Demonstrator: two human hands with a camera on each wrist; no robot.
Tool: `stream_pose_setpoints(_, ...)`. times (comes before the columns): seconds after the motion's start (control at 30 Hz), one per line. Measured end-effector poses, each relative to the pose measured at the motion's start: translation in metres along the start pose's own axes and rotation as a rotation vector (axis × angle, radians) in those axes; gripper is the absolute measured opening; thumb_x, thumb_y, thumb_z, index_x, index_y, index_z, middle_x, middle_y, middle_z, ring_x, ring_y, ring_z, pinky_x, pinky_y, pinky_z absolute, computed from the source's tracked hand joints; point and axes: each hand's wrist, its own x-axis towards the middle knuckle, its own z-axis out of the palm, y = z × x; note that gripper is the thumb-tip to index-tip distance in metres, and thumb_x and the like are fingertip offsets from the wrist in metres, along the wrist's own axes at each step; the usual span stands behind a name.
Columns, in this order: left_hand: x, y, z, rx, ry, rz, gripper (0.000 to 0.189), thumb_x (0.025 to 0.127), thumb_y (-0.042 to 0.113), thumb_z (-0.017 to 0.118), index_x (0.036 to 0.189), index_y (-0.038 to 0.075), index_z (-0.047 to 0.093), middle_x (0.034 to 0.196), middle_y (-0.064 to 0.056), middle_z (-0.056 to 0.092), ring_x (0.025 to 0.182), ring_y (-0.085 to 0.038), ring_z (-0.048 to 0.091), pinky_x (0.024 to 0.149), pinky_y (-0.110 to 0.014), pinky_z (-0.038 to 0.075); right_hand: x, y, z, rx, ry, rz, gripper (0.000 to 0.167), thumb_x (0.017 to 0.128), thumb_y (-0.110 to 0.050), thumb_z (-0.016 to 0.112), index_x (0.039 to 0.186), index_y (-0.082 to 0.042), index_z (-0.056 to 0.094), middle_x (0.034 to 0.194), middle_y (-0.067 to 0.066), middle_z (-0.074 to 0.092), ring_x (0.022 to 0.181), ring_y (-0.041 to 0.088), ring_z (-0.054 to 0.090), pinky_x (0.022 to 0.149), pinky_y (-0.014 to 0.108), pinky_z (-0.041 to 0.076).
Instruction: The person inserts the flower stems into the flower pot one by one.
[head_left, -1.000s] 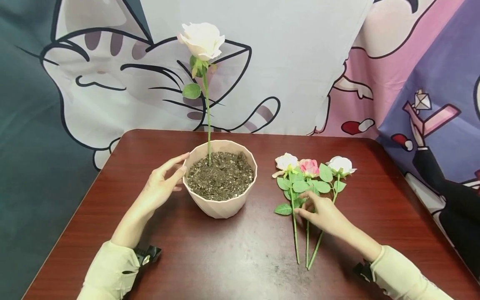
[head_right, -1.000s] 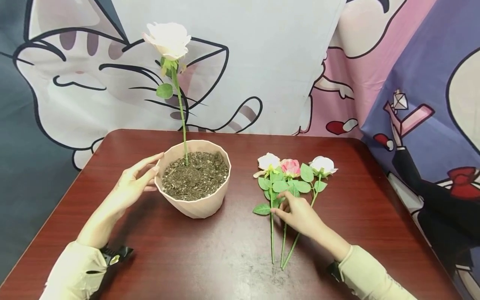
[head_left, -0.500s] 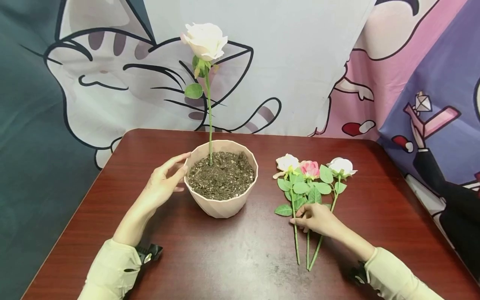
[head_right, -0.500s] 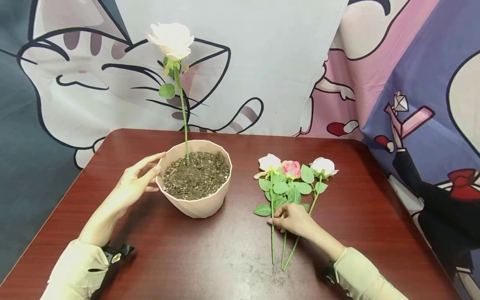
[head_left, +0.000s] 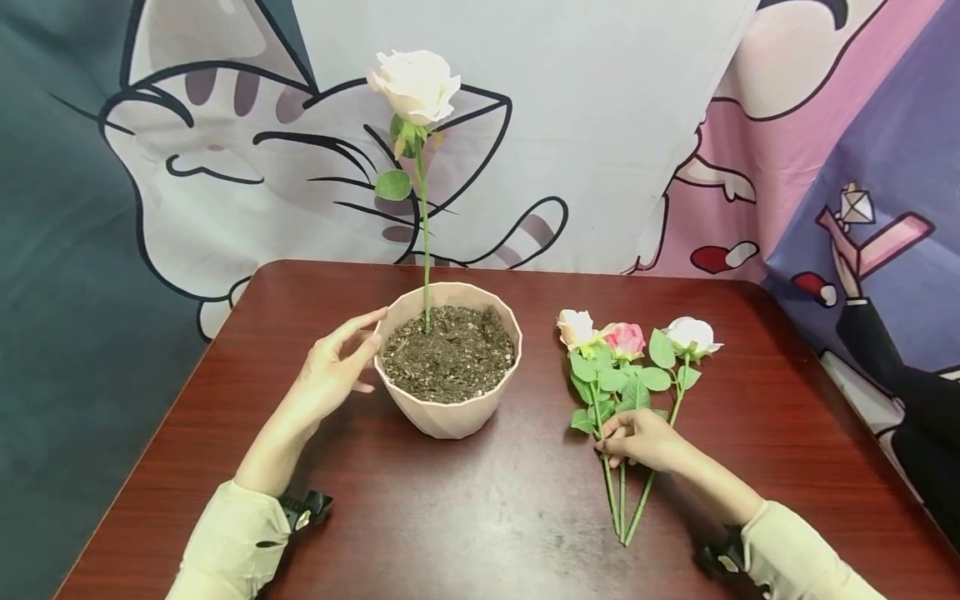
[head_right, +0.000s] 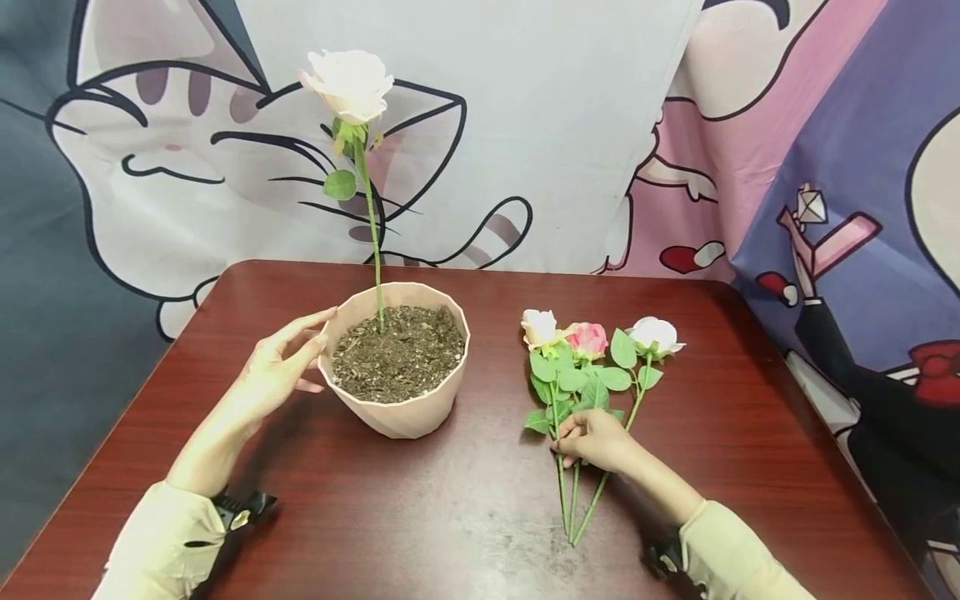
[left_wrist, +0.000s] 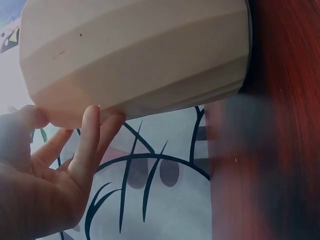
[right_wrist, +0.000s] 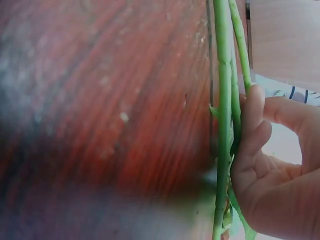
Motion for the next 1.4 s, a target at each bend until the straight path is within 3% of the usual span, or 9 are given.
stream_pose_setpoints(0.2,-0.004,0.002,0.001,-0.028,0.019,-0.003,0.045,0.096,0.037,0.051,0.14,0.031,0.044,0.123,-0.015,0.055,0.101,-0.033,0.061,0.062,-0.037,0.058,-0.005,-0.006,-0.006,0.032,0.024,-0.06,0.017,0.085,-0.01,0.064,0.091,0.004,0.057,0.069,0.008,0.066,0.06,0.015,0.063,0.05,0.025,0.049)
stream_pose_setpoints(0.37,-0.003,0.003,0.0,-0.017,0.032,-0.009,0.044,0.096,0.036,0.052,0.139,0.03,0.045,0.12,-0.015,0.057,0.094,-0.026,0.063,0.065,-0.032,0.058,-0.013,-0.018,-0.012,0.067,0.014,-0.129,0.019,0.087,-0.01,0.063,0.096,0.006,0.056,0.073,0.009,0.066,0.063,0.012,0.062,0.055,0.026,0.051)
stream_pose_setpoints(0.53,0.0,0.005,-0.001,-0.056,0.007,-0.03,0.045,0.096,0.032,0.053,0.139,0.026,0.046,0.118,-0.018,0.056,0.096,-0.026,0.064,0.068,-0.036,0.059,-0.021,-0.034,-0.022,0.13,0.019,-0.181,0.021,0.09,-0.007,0.06,0.101,0.01,0.054,0.081,0.015,0.068,0.07,0.015,0.065,0.063,0.032,0.056)
stream_pose_setpoints(0.67,0.0,0.007,0.001,-0.087,-0.003,-0.065,0.044,0.096,0.029,0.053,0.14,0.025,0.045,0.12,-0.018,0.055,0.099,-0.028,0.063,0.069,-0.04,0.058,-0.023,-0.047,-0.032,0.15,0.077,-0.183,0.024,0.09,-0.009,0.062,0.102,0.01,0.053,0.08,0.004,0.07,0.071,0.014,0.066,0.064,0.033,0.057)
stream_pose_setpoints(0.87,0.0,0.013,0.005,-0.12,0.013,-0.079,0.043,0.098,0.021,0.051,0.14,0.02,0.044,0.119,-0.02,0.055,0.09,-0.017,0.064,0.075,-0.033,0.057,-0.024,-0.064,-0.045,0.115,0.192,-0.218,0.022,0.089,-0.007,0.062,0.103,0.008,0.054,0.08,-0.001,0.07,0.07,0.011,0.066,0.058,0.024,0.055)
stream_pose_setpoints(1.0,0.0,0.014,0.008,-0.152,0.026,-0.087,0.043,0.098,0.018,0.049,0.141,0.018,0.044,0.119,-0.02,0.054,0.094,-0.015,0.059,0.076,-0.032,0.057,-0.021,-0.078,-0.049,0.102,0.252,-0.251,0.023,0.089,-0.007,0.063,0.104,0.008,0.053,0.081,-0.007,0.069,0.07,0.007,0.065,0.057,0.021,0.054)
stream_pose_setpoints(1.1,-0.001,0.013,0.008,-0.186,0.028,-0.1,0.043,0.098,0.016,0.049,0.141,0.016,0.043,0.121,-0.02,0.053,0.099,-0.016,0.055,0.076,-0.033,0.057,-0.016,-0.091,-0.052,0.101,0.279,-0.329,0.021,0.089,-0.003,0.061,0.104,0.009,0.052,0.084,-0.008,0.069,0.07,0.008,0.066,0.065,0.021,0.056)
stream_pose_setpoints(1.4,-0.002,0.015,0.007,-0.199,0.025,-0.11,0.043,0.098,0.016,0.049,0.141,0.015,0.043,0.123,-0.019,0.053,0.099,-0.014,0.055,0.078,-0.034,0.056,-0.002,-0.13,-0.056,0.221,0.383,-0.51,0.009,0.09,-0.002,0.06,0.099,-0.003,0.058,0.083,-0.005,0.071,0.072,0.006,0.067,0.059,0.018,0.054)
